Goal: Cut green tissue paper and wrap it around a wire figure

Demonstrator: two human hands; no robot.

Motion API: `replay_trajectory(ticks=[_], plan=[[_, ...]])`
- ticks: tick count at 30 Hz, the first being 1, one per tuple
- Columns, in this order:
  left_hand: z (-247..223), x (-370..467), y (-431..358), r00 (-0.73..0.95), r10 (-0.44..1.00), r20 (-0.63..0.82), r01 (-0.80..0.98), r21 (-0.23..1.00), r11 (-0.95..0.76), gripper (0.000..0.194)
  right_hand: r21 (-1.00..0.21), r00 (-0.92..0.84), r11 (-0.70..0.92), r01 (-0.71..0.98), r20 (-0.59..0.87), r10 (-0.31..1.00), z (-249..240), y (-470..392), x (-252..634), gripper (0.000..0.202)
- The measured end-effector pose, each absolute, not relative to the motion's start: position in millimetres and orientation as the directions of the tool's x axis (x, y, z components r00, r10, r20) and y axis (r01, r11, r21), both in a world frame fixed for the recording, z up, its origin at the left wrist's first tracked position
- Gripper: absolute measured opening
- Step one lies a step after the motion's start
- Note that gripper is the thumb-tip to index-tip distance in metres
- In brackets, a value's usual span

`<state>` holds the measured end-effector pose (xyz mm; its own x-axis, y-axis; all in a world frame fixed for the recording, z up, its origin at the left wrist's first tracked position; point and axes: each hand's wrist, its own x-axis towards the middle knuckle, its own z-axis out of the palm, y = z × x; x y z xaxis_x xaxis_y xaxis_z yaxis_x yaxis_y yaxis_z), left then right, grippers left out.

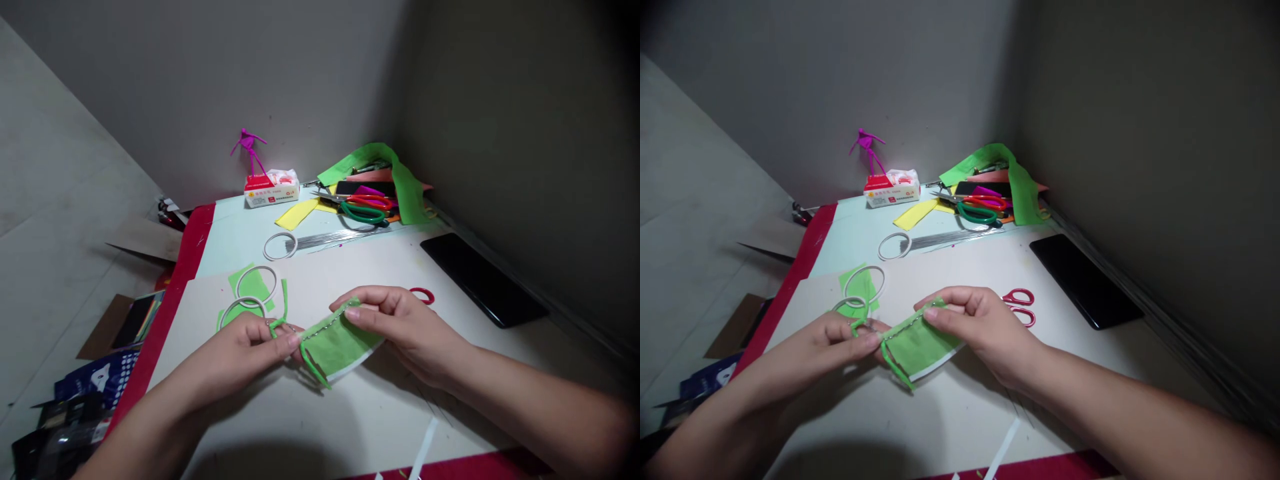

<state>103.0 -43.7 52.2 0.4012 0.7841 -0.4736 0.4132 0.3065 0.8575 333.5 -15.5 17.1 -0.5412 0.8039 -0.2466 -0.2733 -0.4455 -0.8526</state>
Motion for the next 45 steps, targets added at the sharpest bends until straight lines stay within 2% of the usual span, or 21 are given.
replay_trajectory(ticks=[4, 9, 17, 26, 37, 45], plan=[[52.0, 103.4, -43.2, 0.353, 0.784, -0.511, 0.465, 0.823, 0.327, 0.045, -0.849, -0.518, -0.447, -0.283, -0.257, 0.816, 16.9, -14.1, 331.9, 0.018], [50.7, 104.7, -42.9, 0.3, 0.822, -0.484, 0.49, 0.818, 0.302, 0.037, -0.855, -0.494, -0.441, -0.274, -0.269, 0.827, 17.0, -13.4, 331.3, 0.019], [48.0, 105.4, -44.3, 0.34, 0.754, -0.562, 0.411, 0.81, 0.418, 0.038, -0.876, -0.487, -0.409, -0.257, -0.248, 0.837, 14.5, -14.7, 331.0, 0.019], [45.8, 106.9, -46.5, 0.335, 0.752, -0.568, 0.311, 0.82, 0.48, 0.035, -0.877, -0.485, -0.414, -0.243, -0.26, 0.835, 13.0, -14.7, 330.1, 0.023], [49.6, 114.7, -45.4, 0.23, 0.806, -0.545, 0.28, 0.831, 0.481, 0.034, -0.838, -0.513, -0.451, -0.307, -0.253, 0.82, 13.4, -15.1, 329.1, 0.019], [46.8, 112.6, -47.6, 0.283, 0.779, -0.56, 0.248, 0.827, 0.504, 0.034, -0.845, -0.555, -0.457, -0.278, -0.247, 0.795, 12.8, -16.2, 330.3, 0.02]])
